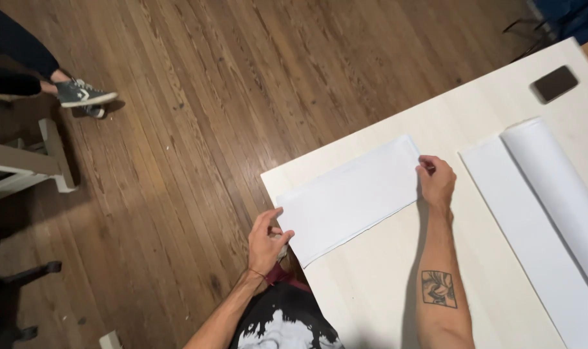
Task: Cutting large sheets of white material with scissors on a workshop table
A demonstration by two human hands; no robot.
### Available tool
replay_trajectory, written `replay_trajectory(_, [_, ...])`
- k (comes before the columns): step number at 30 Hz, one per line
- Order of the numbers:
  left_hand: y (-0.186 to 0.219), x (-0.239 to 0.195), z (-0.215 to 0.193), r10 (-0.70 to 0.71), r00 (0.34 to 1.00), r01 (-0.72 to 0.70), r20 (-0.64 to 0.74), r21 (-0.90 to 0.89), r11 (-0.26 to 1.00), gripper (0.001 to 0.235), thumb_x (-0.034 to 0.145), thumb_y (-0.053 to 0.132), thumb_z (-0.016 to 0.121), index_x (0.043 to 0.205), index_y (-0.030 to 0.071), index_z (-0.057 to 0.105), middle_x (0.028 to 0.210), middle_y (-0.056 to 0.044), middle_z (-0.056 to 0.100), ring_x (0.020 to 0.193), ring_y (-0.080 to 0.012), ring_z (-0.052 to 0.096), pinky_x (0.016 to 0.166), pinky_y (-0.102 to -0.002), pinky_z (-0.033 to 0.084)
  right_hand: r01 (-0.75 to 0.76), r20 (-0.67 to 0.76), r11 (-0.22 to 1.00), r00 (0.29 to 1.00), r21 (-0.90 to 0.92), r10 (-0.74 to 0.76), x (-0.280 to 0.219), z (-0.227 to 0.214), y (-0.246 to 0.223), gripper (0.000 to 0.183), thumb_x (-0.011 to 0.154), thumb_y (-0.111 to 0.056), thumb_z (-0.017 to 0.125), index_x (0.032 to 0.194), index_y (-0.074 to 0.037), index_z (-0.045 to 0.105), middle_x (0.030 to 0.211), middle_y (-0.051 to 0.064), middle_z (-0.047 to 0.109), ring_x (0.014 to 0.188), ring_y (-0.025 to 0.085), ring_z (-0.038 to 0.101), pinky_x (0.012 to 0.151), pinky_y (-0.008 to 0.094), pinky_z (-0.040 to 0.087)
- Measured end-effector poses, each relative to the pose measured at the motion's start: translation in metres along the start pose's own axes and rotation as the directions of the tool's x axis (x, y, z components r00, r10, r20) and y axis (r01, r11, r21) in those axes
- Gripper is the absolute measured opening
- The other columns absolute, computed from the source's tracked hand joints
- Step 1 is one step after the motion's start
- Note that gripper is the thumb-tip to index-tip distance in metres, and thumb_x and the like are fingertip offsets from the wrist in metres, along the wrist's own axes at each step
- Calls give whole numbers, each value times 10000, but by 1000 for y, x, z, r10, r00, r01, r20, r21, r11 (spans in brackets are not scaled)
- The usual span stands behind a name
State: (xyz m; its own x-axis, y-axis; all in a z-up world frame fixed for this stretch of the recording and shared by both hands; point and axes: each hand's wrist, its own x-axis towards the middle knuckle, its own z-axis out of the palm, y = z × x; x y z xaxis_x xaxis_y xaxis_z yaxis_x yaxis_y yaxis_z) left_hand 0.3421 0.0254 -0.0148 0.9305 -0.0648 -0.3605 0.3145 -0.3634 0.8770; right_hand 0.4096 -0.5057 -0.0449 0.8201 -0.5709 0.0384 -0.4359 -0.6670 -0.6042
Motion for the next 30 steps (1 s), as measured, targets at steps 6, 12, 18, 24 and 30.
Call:
replay_trajectory(6, [-9,29,4,-4,999,-1,-48,-107,994,797,821,242,1097,1546,180,770,1579,-46,652,898,-173,831,812,-275,734,-1,-110,978,994,207,25,10,20,35,369,1024,-51,929,1352,-215,886,1129,62,855,905,181,752,914,347,616])
replay_trajectory(12, [-9,34,-1,-9,999,3,-31,-173,985,842,778,225,1125,1536,141,766,1501,-88,669,856,-194,861,740,-286,754,134,-54,991,989,-19,-135,-3,-3,1,232,1096,-160,965,1324,-173,923,1169,119,839,1084,356,795,1005,456,653])
replay_trajectory(18, [-46,38,19,-3,999,-14,-44,-375,927,785,801,19,1061,1496,130,714,955,-59,817,694,-148,841,651,-274,695,107,31,991,994,-78,-105,0,-13,10,308,1120,-344,818,1250,-76,898,1114,133,854,1047,314,772,972,470,552])
replay_trajectory(24, [7,32,2,-14,998,27,59,-224,974,715,887,86,1015,1512,153,672,971,-58,871,742,-108,829,737,-291,728,31,222,994,973,107,-54,41,-21,34,364,1262,-234,862,1392,107,867,1138,275,826,1033,337,723,906,495,552])
replay_trajectory(30, [23,41,-5,77,986,-68,150,-60,996,750,843,207,968,1519,190,644,927,26,783,783,-118,715,877,-299,635,88,76,996,993,-10,-87,63,0,37,304,1276,-365,945,1375,-77,926,1027,94,799,901,215,702,821,373,546])
